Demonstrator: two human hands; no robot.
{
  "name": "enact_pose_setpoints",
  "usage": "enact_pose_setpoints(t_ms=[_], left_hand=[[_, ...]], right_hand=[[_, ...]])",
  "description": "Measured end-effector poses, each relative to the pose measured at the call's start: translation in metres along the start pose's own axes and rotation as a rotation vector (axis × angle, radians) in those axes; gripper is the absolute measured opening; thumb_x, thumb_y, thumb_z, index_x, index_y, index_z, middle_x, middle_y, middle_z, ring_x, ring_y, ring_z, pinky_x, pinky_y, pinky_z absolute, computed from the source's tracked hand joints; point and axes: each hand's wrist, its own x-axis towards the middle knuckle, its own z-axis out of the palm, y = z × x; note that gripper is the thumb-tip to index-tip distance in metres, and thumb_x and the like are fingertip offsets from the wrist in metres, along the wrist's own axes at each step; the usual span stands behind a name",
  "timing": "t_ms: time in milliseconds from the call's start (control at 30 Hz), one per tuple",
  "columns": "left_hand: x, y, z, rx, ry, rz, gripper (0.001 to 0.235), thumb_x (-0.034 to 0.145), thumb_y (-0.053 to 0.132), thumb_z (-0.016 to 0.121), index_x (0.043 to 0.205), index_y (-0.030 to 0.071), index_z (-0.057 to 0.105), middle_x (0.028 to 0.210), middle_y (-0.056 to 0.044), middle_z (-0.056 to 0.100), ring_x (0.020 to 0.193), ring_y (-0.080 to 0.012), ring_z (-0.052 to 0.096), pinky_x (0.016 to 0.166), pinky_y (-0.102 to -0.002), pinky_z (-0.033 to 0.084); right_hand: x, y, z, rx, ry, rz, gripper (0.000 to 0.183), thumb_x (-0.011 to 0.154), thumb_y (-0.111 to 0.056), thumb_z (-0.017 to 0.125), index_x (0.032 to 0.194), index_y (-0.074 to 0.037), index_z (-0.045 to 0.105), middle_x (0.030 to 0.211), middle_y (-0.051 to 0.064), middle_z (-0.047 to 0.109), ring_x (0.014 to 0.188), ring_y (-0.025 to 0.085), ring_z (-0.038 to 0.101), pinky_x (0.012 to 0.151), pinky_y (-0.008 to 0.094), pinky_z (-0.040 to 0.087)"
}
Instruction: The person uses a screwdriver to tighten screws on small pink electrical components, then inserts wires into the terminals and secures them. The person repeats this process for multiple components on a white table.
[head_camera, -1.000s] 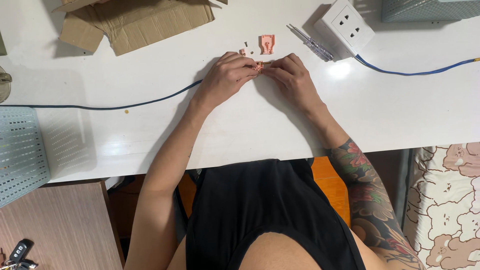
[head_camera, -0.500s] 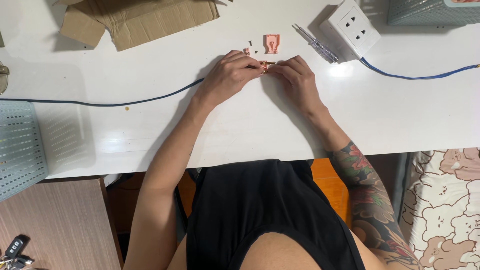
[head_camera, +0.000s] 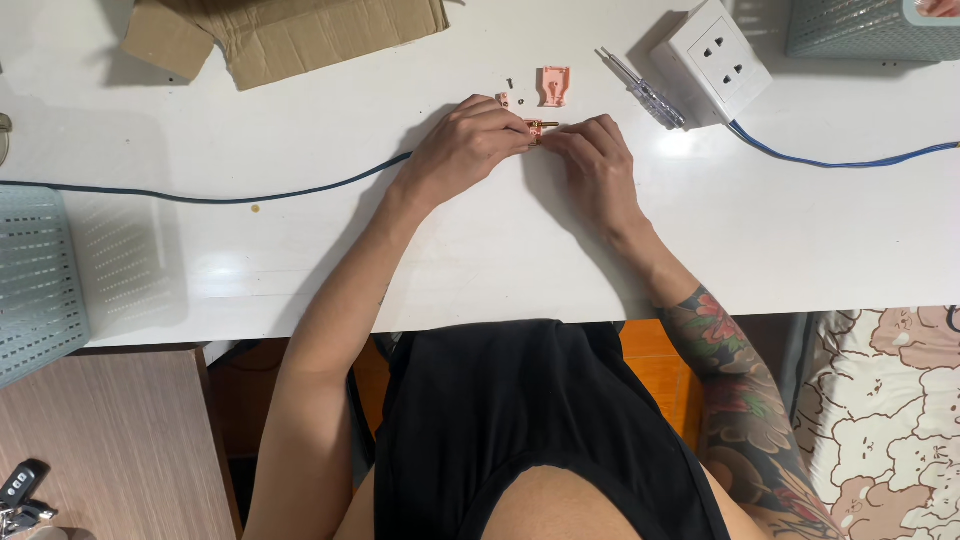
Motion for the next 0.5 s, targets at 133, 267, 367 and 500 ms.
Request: enact_pose_setpoints(t_ms=[133, 267, 367, 500], left_hand=[[0.0011, 0.0024, -0.0023, -0.007, -0.025, -0.023, 0.018, 0.105, -0.001, 0.092, 0.121, 0.003, 0.085, 0.114, -0.008, 0.086, 0.097, -0.0281, 0.077, 0.103, -0.044, 0.061], [0.0006, 0.0038, -0.0028, 0.060, -0.027, -0.007, 0.014, 0.106, -0.006, 0.086, 0.115, 0.005, 0.085, 0.115, -0.004, 0.084, 0.093, -0.0258, 0.073, 0.105, -0.044, 0.060], [0.0015, 0.0047, -0.0051, 0.094, -0.027, 0.029, 0.020, 0.107, -0.013, 0.081, 0.107, 0.006, 0.085, 0.109, -0.003, 0.080, 0.091, -0.0260, 0.070, 0.101, -0.043, 0.060], [0.0004, 0.0043, -0.0032, 0.109, -0.050, 0.037, 0.016, 0.111, -0.007, 0.078, 0.112, 0.007, 0.086, 0.114, -0.004, 0.079, 0.100, -0.0266, 0.072, 0.115, -0.049, 0.060]], right_hand=[[0.0020, -0.0002, -0.0011, -0.001, 0.014, -0.012, 0.018, 0.112, 0.009, 0.084, 0.123, -0.004, 0.084, 0.116, 0.009, 0.082, 0.100, 0.029, 0.066, 0.088, 0.036, 0.057], [0.0005, 0.0025, -0.0029, -0.004, -0.016, -0.052, 0.030, 0.107, 0.015, 0.084, 0.130, -0.006, 0.084, 0.120, 0.008, 0.081, 0.103, 0.029, 0.063, 0.090, 0.037, 0.055], [0.0026, 0.0036, -0.0034, -0.024, -0.024, -0.111, 0.037, 0.105, 0.020, 0.081, 0.132, -0.005, 0.084, 0.121, 0.010, 0.079, 0.104, 0.031, 0.062, 0.093, 0.039, 0.055], [0.0033, 0.0053, -0.0029, -0.063, 0.020, -0.151, 0.032, 0.105, 0.019, 0.082, 0.126, -0.005, 0.085, 0.117, 0.009, 0.080, 0.099, 0.029, 0.063, 0.090, 0.038, 0.049]])
